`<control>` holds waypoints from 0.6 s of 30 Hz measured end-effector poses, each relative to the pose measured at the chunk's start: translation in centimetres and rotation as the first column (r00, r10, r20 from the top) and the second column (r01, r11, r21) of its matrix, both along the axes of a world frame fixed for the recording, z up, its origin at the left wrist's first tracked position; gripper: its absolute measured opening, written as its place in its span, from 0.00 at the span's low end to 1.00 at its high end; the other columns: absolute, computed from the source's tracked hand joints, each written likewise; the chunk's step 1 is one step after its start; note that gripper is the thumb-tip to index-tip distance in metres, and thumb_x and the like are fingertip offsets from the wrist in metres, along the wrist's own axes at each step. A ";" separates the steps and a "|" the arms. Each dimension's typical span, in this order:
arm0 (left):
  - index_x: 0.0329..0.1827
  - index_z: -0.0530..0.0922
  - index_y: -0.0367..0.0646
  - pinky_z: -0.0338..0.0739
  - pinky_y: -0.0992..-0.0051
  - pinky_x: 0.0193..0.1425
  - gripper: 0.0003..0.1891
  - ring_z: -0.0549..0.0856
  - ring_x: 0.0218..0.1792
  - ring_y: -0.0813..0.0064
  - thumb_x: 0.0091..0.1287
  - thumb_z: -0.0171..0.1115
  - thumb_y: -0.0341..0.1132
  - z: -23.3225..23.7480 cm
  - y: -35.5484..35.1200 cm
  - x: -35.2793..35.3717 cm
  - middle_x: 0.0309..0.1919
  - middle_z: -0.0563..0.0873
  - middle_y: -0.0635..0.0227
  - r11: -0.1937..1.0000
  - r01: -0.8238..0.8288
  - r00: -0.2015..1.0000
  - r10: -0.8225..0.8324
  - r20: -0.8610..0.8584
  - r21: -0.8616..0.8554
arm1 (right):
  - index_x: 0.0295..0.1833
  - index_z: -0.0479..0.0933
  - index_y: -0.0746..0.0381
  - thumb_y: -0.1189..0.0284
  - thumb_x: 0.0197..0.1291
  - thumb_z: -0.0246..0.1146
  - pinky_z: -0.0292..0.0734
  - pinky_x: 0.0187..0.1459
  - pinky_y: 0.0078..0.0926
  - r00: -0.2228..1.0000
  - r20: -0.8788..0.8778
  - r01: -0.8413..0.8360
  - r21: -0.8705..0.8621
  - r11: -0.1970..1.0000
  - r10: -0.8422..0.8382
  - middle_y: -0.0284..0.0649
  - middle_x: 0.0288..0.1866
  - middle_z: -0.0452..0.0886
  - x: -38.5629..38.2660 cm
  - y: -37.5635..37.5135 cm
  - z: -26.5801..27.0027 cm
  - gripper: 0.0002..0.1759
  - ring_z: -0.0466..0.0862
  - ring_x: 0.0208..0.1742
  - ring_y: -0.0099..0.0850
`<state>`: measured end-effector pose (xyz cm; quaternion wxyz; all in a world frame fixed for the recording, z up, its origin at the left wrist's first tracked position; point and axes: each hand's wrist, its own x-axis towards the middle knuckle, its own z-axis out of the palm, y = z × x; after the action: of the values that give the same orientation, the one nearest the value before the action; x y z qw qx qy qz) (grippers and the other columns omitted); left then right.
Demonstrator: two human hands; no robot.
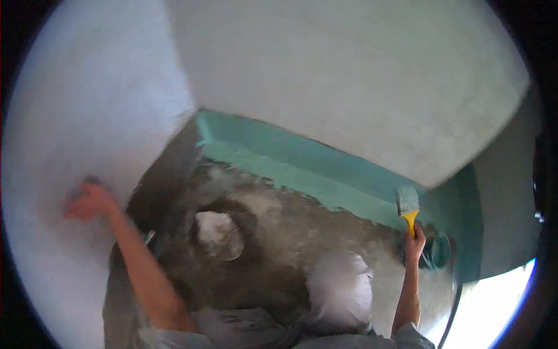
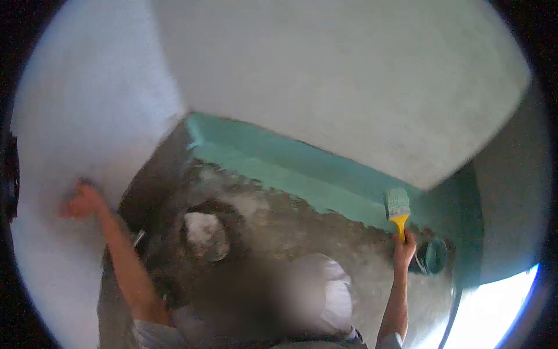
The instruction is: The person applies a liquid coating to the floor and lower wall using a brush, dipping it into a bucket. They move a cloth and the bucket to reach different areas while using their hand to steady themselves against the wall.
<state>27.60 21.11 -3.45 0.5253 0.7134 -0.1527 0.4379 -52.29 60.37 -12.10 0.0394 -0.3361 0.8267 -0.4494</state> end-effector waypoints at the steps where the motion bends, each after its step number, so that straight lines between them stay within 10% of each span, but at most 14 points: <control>1: 0.72 0.50 0.29 0.48 0.41 0.70 0.45 0.51 0.73 0.39 0.60 0.60 0.50 -0.3 0.2 2.2 0.73 0.46 0.35 0.998 -0.029 1.000 0.029 -0.008 -0.047 | 0.53 0.77 0.71 0.74 0.55 0.65 0.74 0.46 0.25 0.996 0.017 -0.083 -0.033 0.996 0.083 0.39 0.42 0.83 1.6 -3.6 -0.4 0.20 0.79 0.42 0.25; 10: 0.75 0.44 0.32 0.40 0.43 0.73 0.44 0.39 0.75 0.39 0.66 0.56 0.48 4.0 4.4 -0.3 0.73 0.36 0.33 0.958 0.284 0.948 -0.285 -0.143 -0.033 | 0.52 0.78 0.69 0.72 0.56 0.65 0.72 0.40 0.22 0.661 0.263 -0.693 -0.145 0.706 0.703 0.37 0.37 0.82 25.6 -34.4 1.0 0.19 0.77 0.37 0.23; 18: 0.76 0.42 0.35 0.41 0.42 0.73 0.43 0.36 0.74 0.34 0.70 0.51 0.54 4.6 3.0 -0.7 0.72 0.35 0.28 0.979 0.193 0.968 -0.178 -0.176 0.068 | 0.48 0.78 0.65 0.65 0.61 0.61 0.64 0.21 0.21 0.421 0.531 -0.873 0.018 0.487 0.735 0.34 0.28 0.77 40.1 -53.4 -1.0 0.16 0.69 0.21 0.20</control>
<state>26.86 24.12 1.11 0.5445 0.7521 -0.1920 0.3178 -12.22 6.93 -13.06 0.4934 -0.5684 0.5805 -0.3106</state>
